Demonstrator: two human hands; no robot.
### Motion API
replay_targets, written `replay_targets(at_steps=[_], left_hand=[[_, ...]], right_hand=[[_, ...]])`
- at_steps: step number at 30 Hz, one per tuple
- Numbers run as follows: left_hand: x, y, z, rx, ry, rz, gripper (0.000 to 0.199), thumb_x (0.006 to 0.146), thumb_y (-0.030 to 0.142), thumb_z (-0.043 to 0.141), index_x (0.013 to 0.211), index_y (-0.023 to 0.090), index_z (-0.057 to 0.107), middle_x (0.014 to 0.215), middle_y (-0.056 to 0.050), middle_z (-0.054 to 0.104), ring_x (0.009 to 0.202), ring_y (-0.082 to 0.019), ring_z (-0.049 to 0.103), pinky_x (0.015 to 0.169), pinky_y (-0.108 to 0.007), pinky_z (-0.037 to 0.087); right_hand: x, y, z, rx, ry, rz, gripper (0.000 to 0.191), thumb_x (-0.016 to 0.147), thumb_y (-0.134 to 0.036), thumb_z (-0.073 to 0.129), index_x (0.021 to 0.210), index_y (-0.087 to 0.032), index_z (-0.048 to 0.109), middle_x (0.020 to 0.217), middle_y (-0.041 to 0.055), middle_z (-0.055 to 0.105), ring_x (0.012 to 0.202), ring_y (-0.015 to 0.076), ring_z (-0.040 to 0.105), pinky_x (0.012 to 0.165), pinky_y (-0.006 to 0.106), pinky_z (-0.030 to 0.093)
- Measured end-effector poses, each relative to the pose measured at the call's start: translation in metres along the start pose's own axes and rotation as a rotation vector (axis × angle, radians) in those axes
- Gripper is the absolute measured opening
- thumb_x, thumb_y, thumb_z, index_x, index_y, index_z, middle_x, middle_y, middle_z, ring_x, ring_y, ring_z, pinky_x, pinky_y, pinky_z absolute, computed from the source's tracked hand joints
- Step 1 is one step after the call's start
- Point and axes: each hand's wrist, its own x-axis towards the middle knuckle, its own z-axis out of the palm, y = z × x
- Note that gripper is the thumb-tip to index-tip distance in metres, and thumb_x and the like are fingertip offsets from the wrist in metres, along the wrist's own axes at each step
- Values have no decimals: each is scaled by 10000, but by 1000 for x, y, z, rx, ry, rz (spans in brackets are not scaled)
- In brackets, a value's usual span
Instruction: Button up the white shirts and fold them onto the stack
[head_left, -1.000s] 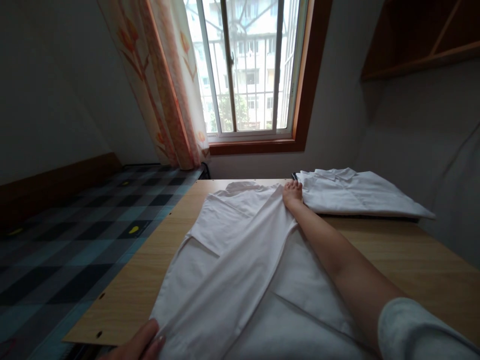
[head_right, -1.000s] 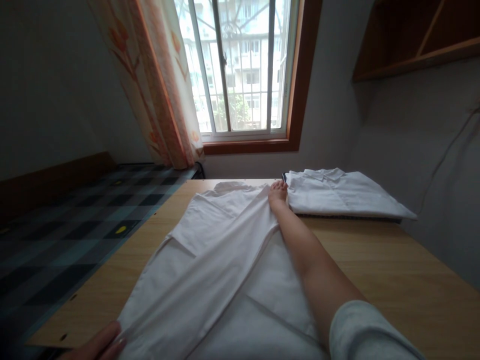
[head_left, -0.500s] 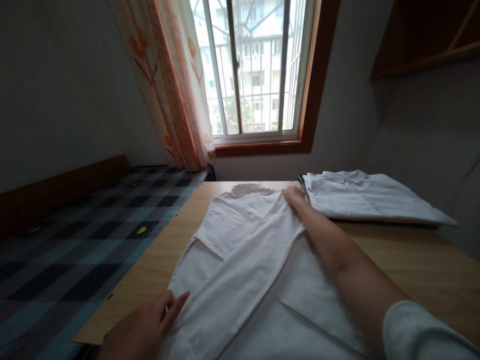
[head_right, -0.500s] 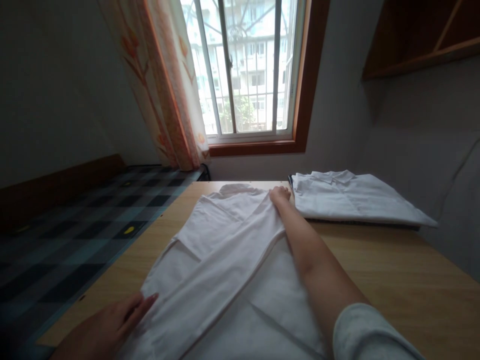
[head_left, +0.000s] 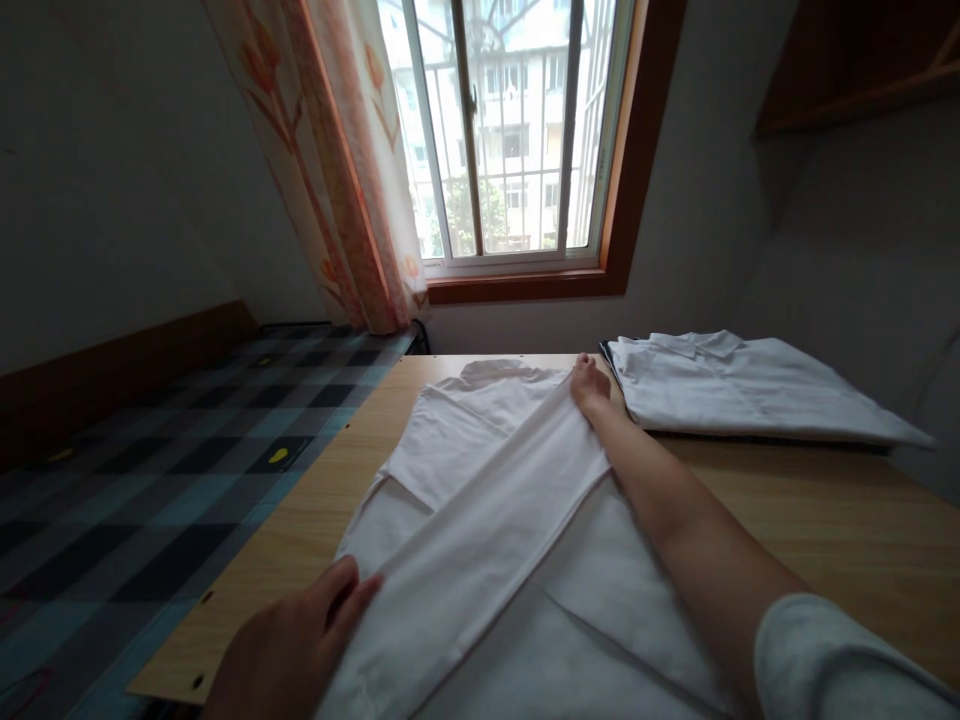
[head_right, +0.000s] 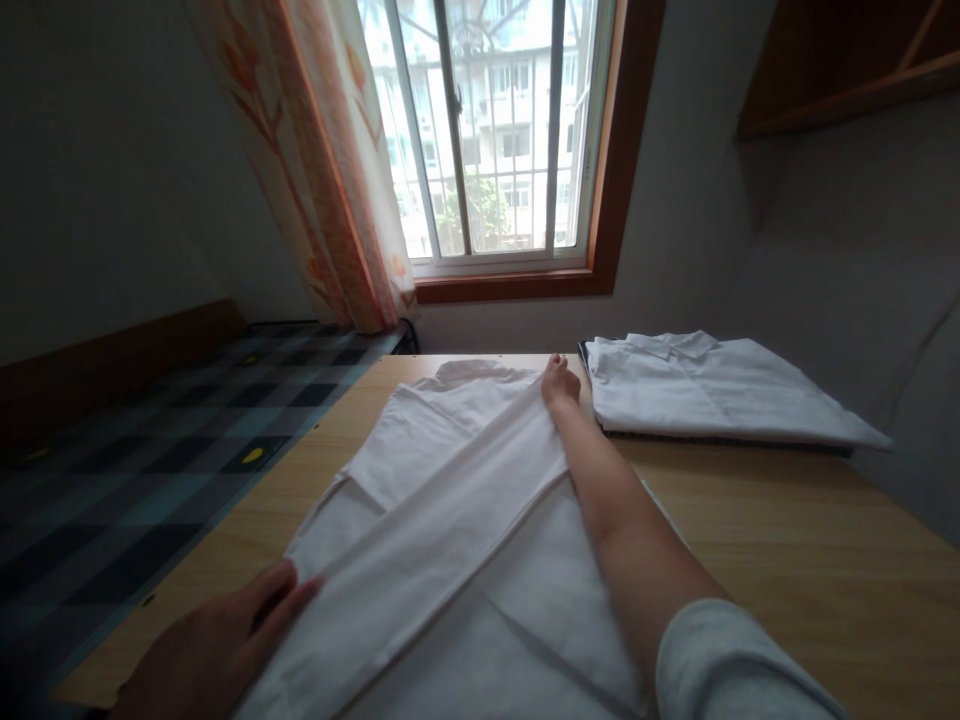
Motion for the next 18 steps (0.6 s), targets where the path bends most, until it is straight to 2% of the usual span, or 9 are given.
replay_targets(at_steps=[3,7,12,15,18], left_hand=[[8,1,-6,31,-23,37,387,976,464,290,801,249,559,795,-27,728,814,-224,710,650,-278,400],[11,1,4,97,-12,24,379,983,455,298,809,249,564,791,-30,733,804,-224,712,630,-270,384],[10,-1,18,142,60,2,376,987,441,294,842,251,585,777,-41,736,786,-238,718,595,-273,356],[11,-2,19,104,92,32,387,983,454,295,817,249,578,759,-39,729,771,-237,715,602,-279,355],[12,-4,18,50,98,59,403,983,469,286,799,245,566,743,-37,720,771,-244,711,619,-287,364]], right_hand=[[-4,-1,2,4,42,93,467,1023,-185,205,1359,-56,502,1255,260,603,977,279,681,793,330,474],[-10,-5,-1,14,60,90,430,1010,-162,253,1310,-66,545,1216,253,619,995,282,659,818,342,467],[-16,-10,-20,45,88,-30,451,972,-96,267,1316,-80,558,1301,238,578,1195,296,534,956,385,420],[-19,-3,-37,80,65,-109,455,931,-57,315,1270,-99,615,1286,181,615,1156,245,561,974,320,417],[-31,21,-50,120,30,-214,471,887,-33,356,1254,-117,640,1275,112,650,1149,184,578,992,239,404]])
